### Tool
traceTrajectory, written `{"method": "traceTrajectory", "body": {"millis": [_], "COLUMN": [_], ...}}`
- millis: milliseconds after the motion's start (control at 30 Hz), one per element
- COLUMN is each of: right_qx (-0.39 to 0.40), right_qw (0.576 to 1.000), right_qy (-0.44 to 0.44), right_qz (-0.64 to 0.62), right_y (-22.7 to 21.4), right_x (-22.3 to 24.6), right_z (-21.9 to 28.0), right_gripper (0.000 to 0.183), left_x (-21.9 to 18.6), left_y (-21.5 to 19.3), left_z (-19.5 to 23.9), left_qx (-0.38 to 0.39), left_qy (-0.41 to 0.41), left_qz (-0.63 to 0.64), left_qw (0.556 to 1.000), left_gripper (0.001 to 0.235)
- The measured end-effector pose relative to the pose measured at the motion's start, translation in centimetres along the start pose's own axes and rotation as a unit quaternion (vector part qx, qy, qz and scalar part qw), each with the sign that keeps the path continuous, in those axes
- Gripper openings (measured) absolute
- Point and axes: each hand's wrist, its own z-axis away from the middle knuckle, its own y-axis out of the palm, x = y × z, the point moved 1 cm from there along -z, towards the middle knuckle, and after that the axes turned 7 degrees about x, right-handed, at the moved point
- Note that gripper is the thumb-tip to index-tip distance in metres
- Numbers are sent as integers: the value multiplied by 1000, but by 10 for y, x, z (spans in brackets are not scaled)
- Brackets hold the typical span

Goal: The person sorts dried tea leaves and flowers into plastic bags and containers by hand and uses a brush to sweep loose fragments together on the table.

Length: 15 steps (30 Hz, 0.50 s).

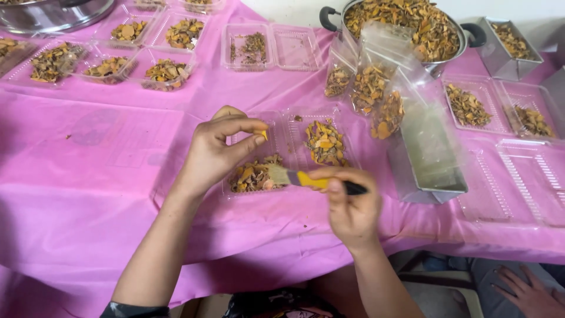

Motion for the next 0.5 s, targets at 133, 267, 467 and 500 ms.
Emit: {"method": "traceTrajectory", "body": {"millis": [133,267,467,500], "right_qx": [-49,-120,-195,-196], "right_qw": [999,992,978,978], "right_qy": [-1,47,75,75], "right_qz": [-24,9,6,5], "right_y": [-34,-42,-58,-58], "right_x": [-1,35,33,32], "right_z": [7,12,21,23], "right_gripper": [14,22,32,32], "left_x": [73,130,21,11], "left_y": [2,11,21,25], "left_z": [-8,-6,-14,-14], "left_qx": [10,169,324,325], "left_qy": [4,-120,-207,-207], "left_qz": [-251,-480,-333,-334], "left_qw": [968,852,861,860], "left_gripper": [17,15,27,27]}}
